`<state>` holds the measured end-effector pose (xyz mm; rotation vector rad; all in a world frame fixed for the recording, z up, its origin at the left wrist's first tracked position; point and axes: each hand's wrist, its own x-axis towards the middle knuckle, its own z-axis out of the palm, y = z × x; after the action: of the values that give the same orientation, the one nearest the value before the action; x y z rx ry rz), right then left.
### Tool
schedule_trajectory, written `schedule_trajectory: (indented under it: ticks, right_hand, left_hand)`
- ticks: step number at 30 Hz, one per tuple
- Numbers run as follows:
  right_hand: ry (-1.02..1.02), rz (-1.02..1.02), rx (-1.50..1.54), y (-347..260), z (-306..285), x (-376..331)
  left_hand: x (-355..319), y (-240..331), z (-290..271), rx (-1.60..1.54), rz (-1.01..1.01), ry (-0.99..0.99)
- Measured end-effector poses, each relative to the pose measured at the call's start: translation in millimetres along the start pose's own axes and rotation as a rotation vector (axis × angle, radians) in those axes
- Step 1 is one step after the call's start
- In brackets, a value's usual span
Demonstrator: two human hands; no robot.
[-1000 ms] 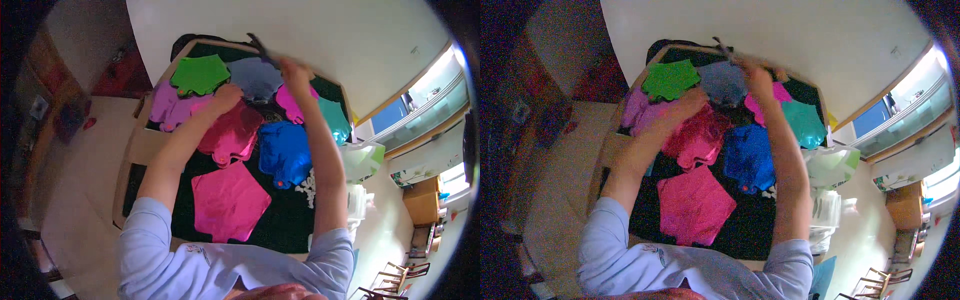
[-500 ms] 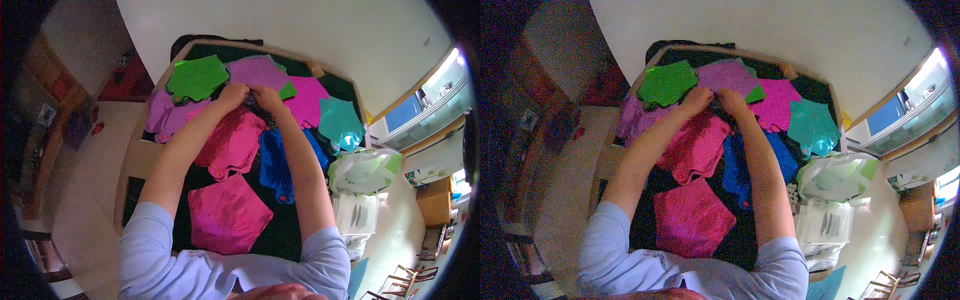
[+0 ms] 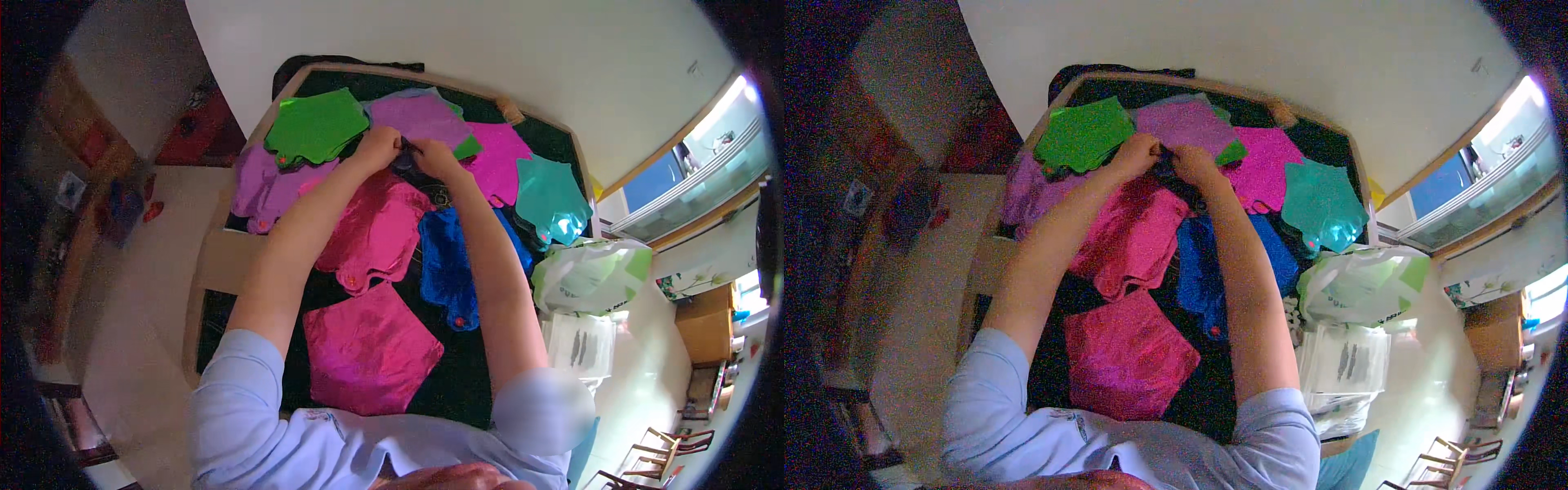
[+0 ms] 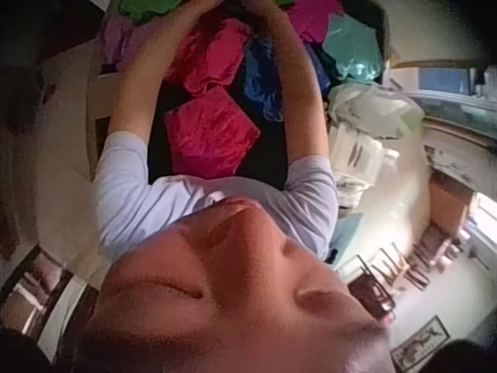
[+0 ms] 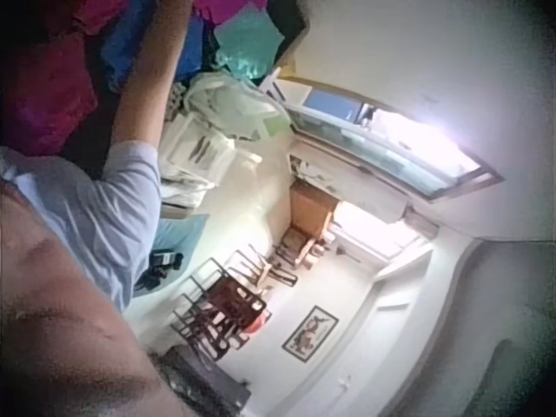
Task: The person unpacks colorful products from plastic bags by hand, arranging them on a sorting table.
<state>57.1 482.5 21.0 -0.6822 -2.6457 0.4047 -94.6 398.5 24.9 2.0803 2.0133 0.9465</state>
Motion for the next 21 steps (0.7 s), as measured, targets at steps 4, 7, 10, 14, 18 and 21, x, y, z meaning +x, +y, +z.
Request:
schedule_trajectory:
  ticks: [4,7,10,14,18,21]
  right_hand:
    - [-0.02,0.011,0.053,-19.5,-7.0,4.3]
    - [-0.005,0.031,0.08,-19.0,-7.7,1.6]
    - [-0.019,0.154,0.038,-15.6,-2.5,9.5]
    - [0.194,0.026,0.046,3.5,0.5,11.6]
    - [0.309,0.191,0.02,-17.6,-38.6,22.2]
    - [0.551,0.246,-0.033,-51.9,-111.4,22.8]
  left_hand:
    - [1.8,-19.2,-3.0,0.029,0.0,0.033]
    - [1.7,-7.1,3.6,0.005,-0.006,0.174]
    - [1.1,1.6,7.6,0.131,0.019,0.195]
    - [0.5,22.2,21.3,0.613,0.059,0.32]
    - [-15.0,16.0,25.3,0.742,0.247,0.272]
    - [-22.9,13.7,28.6,0.498,0.025,0.01]
